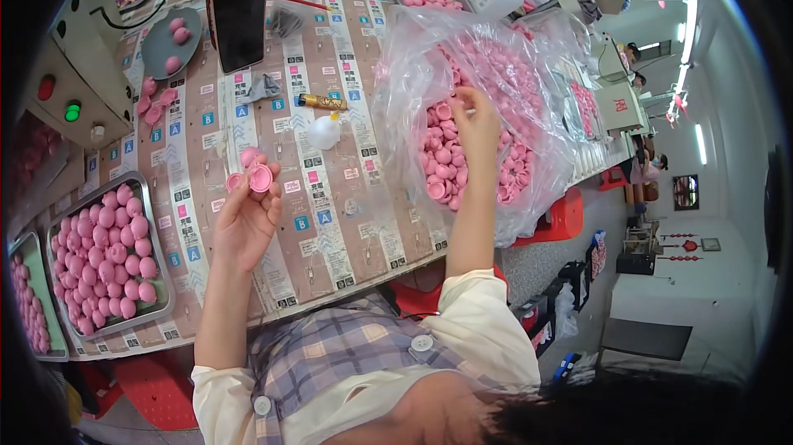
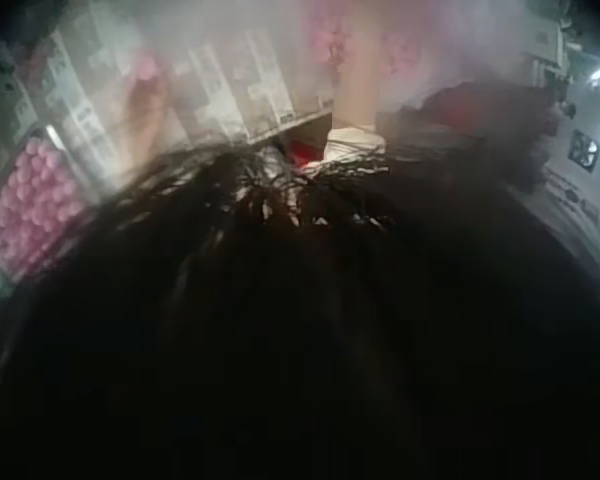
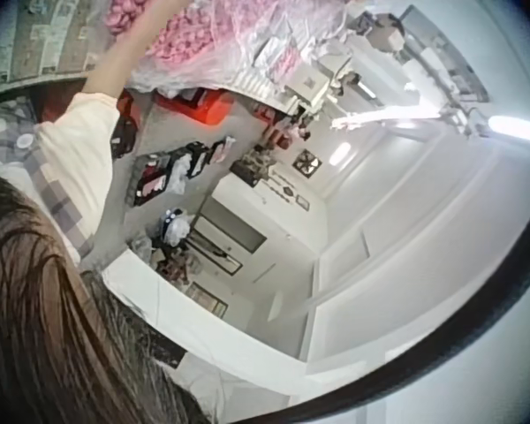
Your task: The person applies glue to plastic shell halves using a squeeze bottle, presses the halves together by hand to assemble small round objects, and places them onto a tray.
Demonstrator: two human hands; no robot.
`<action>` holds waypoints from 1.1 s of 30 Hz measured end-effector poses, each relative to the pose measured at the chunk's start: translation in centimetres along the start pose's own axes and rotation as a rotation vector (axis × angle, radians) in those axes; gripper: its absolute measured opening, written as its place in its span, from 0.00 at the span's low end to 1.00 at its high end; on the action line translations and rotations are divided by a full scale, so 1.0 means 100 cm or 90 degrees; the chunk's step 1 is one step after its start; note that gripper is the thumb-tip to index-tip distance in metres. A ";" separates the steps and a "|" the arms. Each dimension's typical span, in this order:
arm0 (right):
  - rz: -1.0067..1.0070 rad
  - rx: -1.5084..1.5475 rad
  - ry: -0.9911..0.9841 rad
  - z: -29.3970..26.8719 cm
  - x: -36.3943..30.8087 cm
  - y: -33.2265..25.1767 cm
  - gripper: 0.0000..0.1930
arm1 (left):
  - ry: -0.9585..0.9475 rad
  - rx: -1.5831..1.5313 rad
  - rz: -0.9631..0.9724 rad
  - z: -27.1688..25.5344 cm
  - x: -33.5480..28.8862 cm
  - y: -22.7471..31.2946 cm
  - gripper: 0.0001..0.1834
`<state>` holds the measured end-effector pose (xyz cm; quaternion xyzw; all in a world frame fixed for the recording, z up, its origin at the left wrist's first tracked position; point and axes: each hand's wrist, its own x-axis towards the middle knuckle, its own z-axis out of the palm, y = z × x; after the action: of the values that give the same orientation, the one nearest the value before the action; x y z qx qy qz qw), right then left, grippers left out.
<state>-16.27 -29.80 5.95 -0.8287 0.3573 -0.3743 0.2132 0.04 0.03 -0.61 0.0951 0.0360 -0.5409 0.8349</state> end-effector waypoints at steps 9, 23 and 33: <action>0.046 -0.140 -0.134 0.006 -0.004 0.006 0.09 | 0.009 0.037 0.024 -0.003 -0.001 0.003 0.20; -0.018 0.232 -0.484 0.073 -0.113 -0.055 0.10 | 0.005 0.096 0.040 -0.003 0.001 0.003 0.24; -0.086 0.028 -0.491 0.068 -0.116 -0.074 0.16 | 0.051 0.215 0.046 0.007 -0.003 0.002 0.22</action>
<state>-13.22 -15.66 0.82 -0.9256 0.1872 -0.0561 0.3242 0.04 0.27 0.19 0.2563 -0.0256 -0.5044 0.8241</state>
